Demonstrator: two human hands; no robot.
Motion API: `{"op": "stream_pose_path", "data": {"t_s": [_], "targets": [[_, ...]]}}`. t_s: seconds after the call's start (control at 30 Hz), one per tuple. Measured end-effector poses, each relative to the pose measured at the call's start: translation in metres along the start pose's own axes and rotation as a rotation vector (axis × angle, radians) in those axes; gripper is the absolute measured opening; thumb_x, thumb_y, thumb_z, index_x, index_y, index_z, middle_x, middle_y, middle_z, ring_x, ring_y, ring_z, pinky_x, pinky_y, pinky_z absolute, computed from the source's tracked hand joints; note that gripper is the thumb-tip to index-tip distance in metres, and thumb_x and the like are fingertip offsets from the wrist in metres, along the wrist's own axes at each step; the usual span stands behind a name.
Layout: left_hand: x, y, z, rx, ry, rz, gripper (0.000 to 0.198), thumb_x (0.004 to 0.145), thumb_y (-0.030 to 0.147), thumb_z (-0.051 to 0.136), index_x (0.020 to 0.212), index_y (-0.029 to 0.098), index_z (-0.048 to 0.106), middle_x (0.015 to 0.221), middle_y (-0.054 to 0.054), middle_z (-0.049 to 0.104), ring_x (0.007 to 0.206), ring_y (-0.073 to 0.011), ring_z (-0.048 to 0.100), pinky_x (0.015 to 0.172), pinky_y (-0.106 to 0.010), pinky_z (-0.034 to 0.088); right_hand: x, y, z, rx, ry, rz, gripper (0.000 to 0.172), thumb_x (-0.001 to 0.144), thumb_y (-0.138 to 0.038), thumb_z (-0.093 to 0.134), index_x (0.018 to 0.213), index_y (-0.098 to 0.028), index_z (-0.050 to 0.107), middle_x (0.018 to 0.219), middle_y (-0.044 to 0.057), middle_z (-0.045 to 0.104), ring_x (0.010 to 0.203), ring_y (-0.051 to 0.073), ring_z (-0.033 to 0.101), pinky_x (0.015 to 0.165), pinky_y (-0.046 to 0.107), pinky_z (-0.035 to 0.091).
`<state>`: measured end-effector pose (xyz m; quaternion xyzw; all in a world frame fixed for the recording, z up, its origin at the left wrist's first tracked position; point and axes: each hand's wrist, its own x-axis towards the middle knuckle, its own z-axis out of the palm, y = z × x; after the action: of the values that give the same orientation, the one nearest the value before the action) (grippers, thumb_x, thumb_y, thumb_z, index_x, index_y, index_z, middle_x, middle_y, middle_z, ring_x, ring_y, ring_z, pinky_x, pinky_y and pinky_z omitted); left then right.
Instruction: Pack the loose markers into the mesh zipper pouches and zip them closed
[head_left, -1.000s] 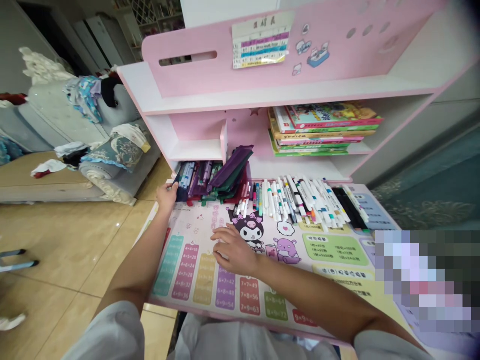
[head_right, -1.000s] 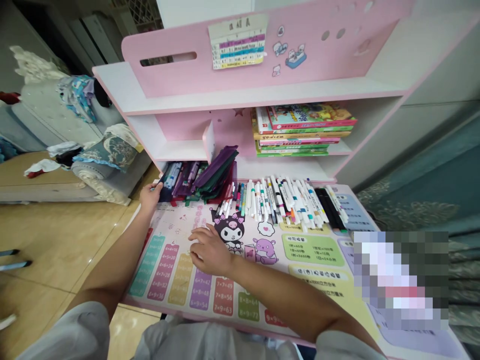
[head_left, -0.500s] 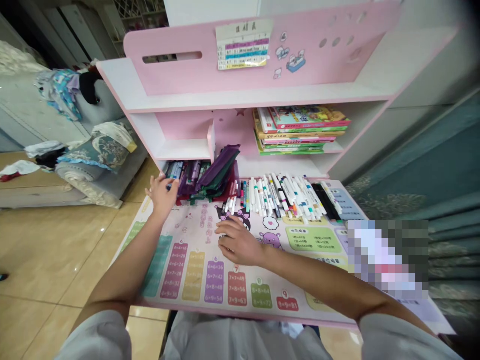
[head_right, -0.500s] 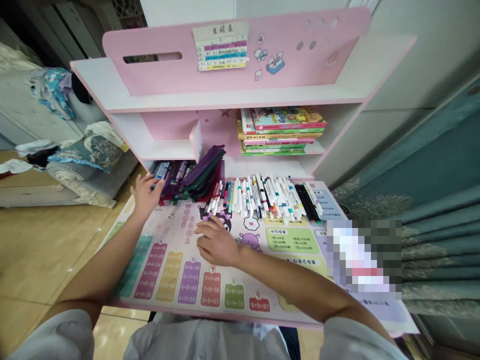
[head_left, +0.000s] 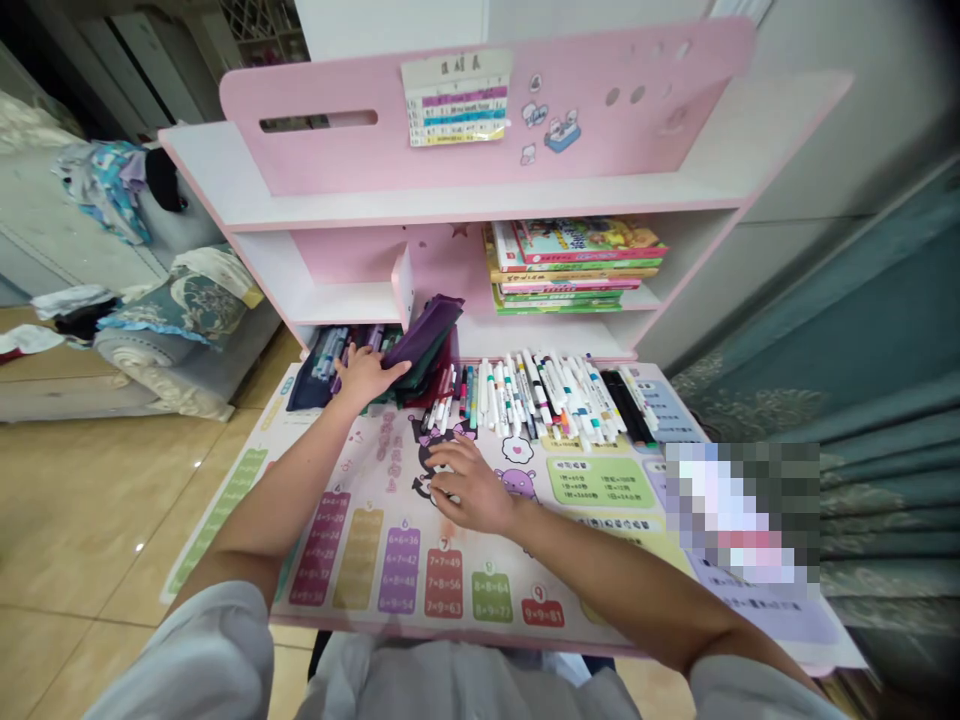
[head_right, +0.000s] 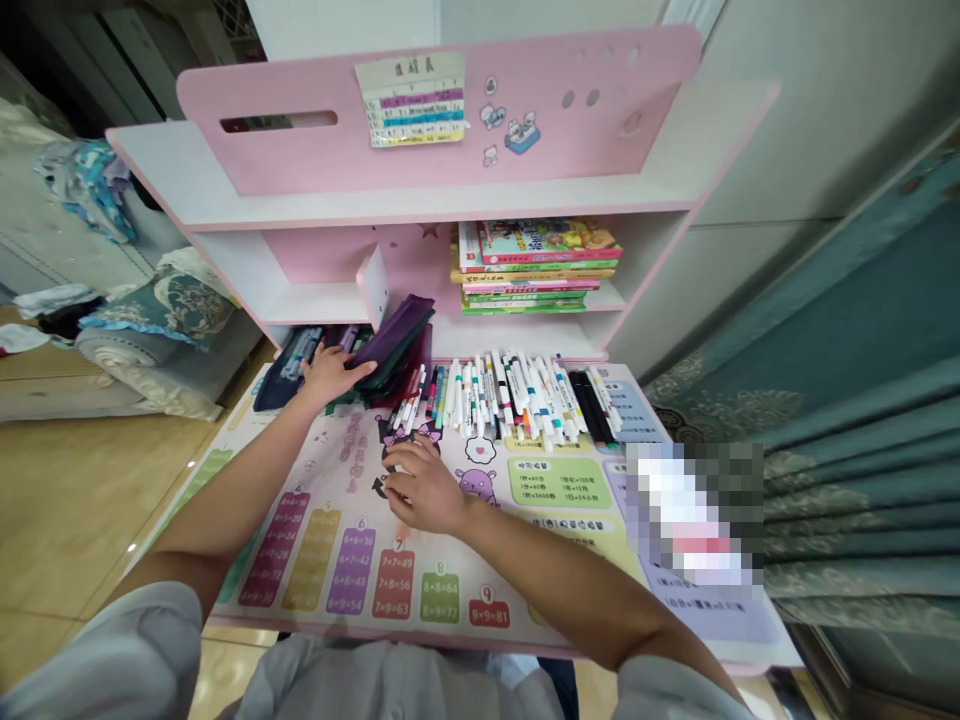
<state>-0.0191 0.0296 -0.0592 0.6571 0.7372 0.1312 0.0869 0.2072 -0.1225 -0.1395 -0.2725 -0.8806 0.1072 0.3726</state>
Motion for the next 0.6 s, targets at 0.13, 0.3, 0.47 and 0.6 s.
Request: {"op": "stream_pose_path", "data": {"t_s": [0.13,0.3,0.47,0.6], "targets": [[-0.003,0.001,0.003,-0.047,0.084,0.004,0.048,0.073,0.060,0.077,0.098,0.019,0.073,0.147,-0.021,0.057,0.151,-0.0491,0.025,0.120,-0.072,0.014,0.000,0.001,0.003,0.016,0.084,-0.058,0.011,0.093,-0.022,0.058,0.085,-0.021,0.066,0.105,0.009,0.074,0.115,0.024,0.067,0.110,0.054,0.044],[-0.010,0.010,-0.002,-0.186,0.207,-0.054,0.020,0.079,0.035,0.077,0.086,0.020,0.067,0.138,-0.015,0.064,0.151,-0.0427,0.032,0.119,-0.074,0.016,0.001,0.007,0.003,0.003,0.123,-0.083,0.010,0.092,-0.022,0.060,0.083,-0.020,0.066,0.104,0.010,0.073,0.114,0.025,0.067,0.106,0.053,0.047],[-0.026,0.015,-0.014,-0.264,0.285,-0.026,0.011,0.087,0.028,0.068,0.081,0.021,0.062,0.144,-0.009,0.061,0.152,-0.0344,0.034,0.120,-0.072,0.020,0.002,0.007,0.002,-0.013,0.181,-0.101,0.008,0.090,-0.020,0.062,0.084,-0.021,0.065,0.102,0.008,0.073,0.111,0.024,0.068,0.104,0.051,0.049],[-0.065,0.014,-0.021,-0.366,0.371,0.196,0.012,0.085,0.028,0.071,0.078,0.022,0.063,0.141,-0.009,0.064,0.152,-0.0358,0.034,0.120,-0.072,0.018,0.004,-0.006,-0.011,-0.100,0.241,-0.153,0.004,0.087,-0.017,0.065,0.088,-0.021,0.066,0.106,0.008,0.073,0.122,0.026,0.063,0.110,0.053,0.046]]}}
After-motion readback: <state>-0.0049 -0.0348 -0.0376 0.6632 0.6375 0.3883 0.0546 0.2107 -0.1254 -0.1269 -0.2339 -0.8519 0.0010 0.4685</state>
